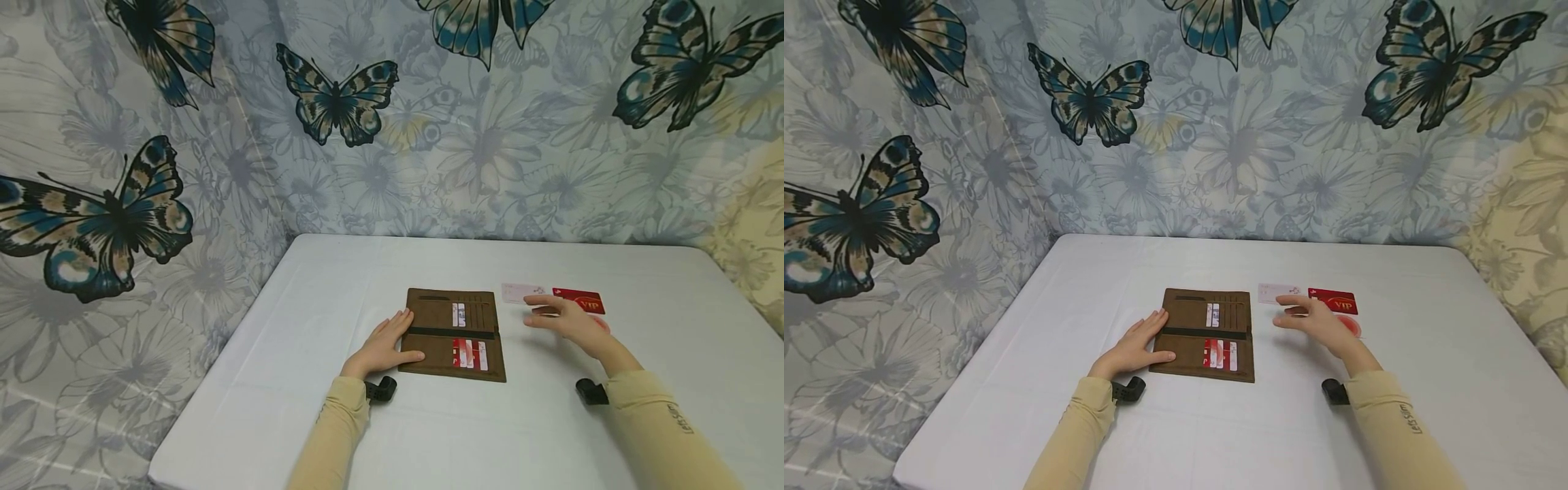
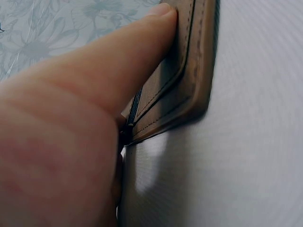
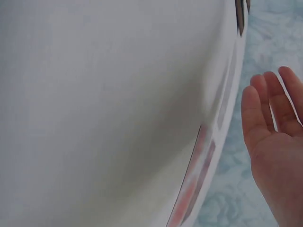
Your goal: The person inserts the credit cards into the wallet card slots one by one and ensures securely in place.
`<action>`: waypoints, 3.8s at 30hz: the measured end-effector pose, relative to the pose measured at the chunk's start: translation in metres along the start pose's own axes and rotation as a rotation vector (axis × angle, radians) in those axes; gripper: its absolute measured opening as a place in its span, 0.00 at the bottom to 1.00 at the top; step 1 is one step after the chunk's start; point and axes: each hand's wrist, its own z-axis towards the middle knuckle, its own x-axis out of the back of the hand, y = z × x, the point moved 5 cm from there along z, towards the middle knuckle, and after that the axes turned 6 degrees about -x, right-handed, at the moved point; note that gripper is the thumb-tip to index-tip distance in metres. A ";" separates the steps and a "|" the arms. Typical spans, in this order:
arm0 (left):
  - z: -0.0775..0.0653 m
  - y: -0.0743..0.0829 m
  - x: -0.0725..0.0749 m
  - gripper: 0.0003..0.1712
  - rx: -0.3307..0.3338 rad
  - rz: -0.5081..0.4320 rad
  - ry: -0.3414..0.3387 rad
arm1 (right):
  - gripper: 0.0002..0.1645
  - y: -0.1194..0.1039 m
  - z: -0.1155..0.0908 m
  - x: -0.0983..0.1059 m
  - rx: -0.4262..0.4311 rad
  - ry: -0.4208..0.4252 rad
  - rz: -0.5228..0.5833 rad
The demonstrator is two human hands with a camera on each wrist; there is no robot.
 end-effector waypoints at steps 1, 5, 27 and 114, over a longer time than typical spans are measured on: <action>0.000 0.000 0.000 0.52 -0.001 0.000 0.001 | 0.39 0.002 -0.002 0.004 -0.002 0.003 -0.007; 0.000 0.000 0.000 0.52 -0.004 0.005 0.004 | 0.42 0.012 -0.012 0.020 -0.041 0.010 -0.045; 0.000 -0.001 0.000 0.52 -0.013 0.011 0.014 | 0.50 0.059 -0.032 0.061 -0.196 0.036 -0.105; -0.001 0.003 0.001 0.52 -0.013 0.026 -0.001 | 0.36 0.067 -0.032 0.069 -0.216 0.127 -0.115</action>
